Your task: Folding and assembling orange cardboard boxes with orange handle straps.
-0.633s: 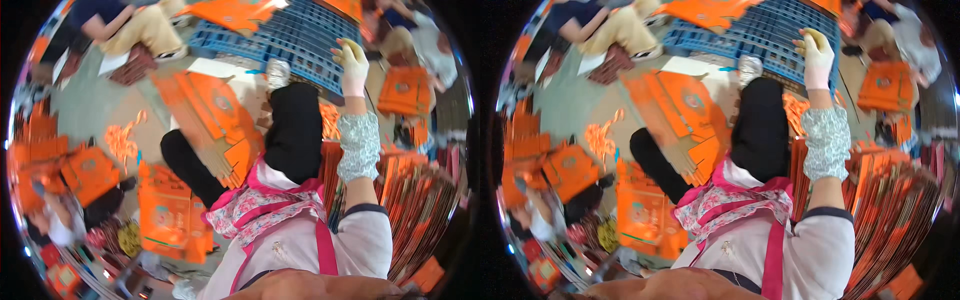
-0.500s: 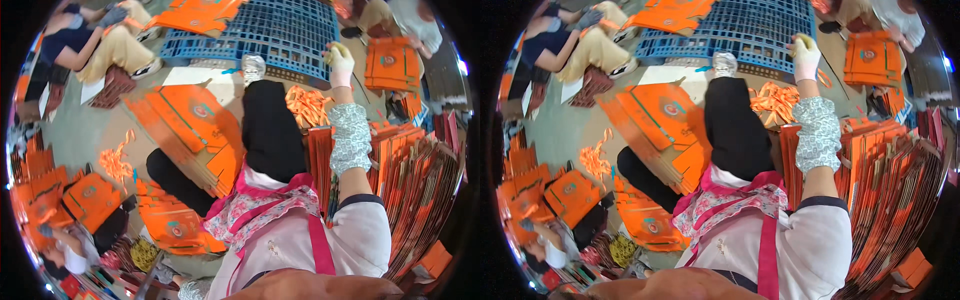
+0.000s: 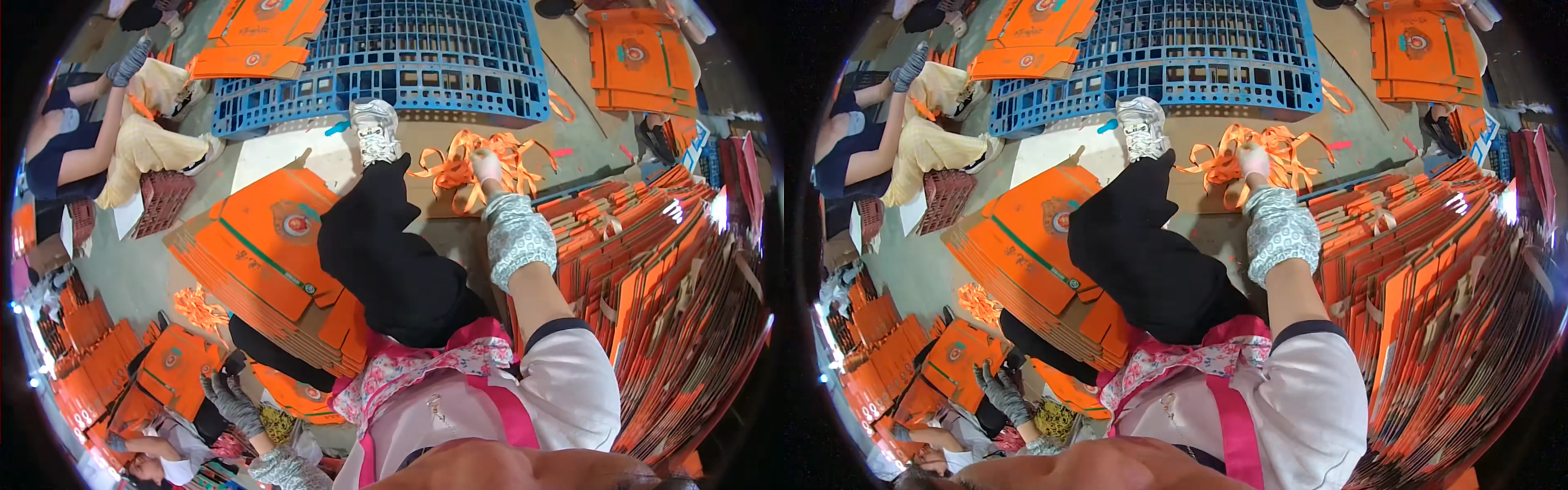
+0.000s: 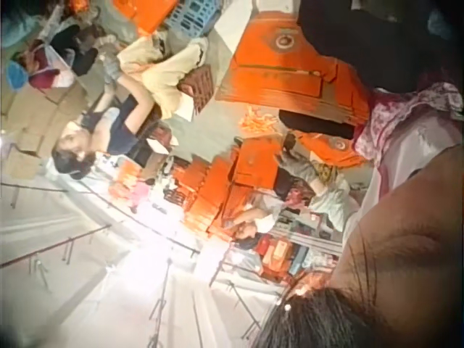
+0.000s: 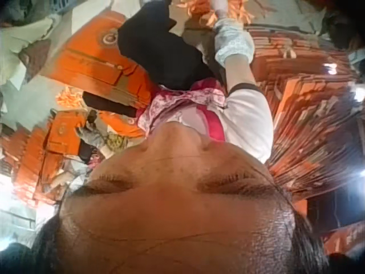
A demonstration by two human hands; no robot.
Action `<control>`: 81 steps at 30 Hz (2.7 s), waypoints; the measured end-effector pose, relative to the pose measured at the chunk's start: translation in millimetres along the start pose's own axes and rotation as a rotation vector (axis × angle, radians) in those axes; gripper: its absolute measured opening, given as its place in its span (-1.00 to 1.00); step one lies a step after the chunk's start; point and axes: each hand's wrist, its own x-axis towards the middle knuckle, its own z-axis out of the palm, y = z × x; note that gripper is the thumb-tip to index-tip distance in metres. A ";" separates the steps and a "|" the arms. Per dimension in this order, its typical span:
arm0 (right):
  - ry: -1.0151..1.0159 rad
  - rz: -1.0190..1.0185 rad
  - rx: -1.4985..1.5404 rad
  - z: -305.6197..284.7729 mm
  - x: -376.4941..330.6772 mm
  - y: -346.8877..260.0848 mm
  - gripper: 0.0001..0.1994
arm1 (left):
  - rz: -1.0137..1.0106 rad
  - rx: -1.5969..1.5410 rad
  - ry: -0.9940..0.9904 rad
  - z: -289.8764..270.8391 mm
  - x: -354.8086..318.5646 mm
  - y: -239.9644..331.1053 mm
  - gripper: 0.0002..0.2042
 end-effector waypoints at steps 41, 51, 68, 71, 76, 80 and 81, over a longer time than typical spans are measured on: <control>0.076 -0.108 0.812 -89.0 -39.4 -81.3 -0.75 | 0.124 -0.323 0.102 16.8 -7.5 37.0 -0.61; 0.182 -0.372 0.747 -137.2 -74.3 -117.3 -0.84 | 0.226 -0.422 0.137 13.3 5.1 59.6 -0.69; 0.176 -0.431 0.365 -178.5 -64.7 -107.9 -0.81 | 0.421 -0.451 0.178 1.8 31.8 114.9 -0.75; -0.087 -0.341 0.834 -180.9 -75.6 -125.6 -0.82 | 0.417 -0.410 0.178 4.5 30.8 106.6 -0.75; -0.408 -0.270 1.293 -198.6 -106.7 -153.7 -0.81 | 0.386 -0.458 0.141 5.9 33.1 111.0 -0.72; -0.714 -0.380 1.474 -206.4 -162.1 -199.8 -0.77 | 0.475 -0.599 0.188 -4.2 42.9 125.2 -0.69; -0.852 -0.427 1.394 -212.8 -185.3 -215.2 -0.75 | 0.529 -0.676 0.238 -7.1 48.2 133.4 -0.69</control>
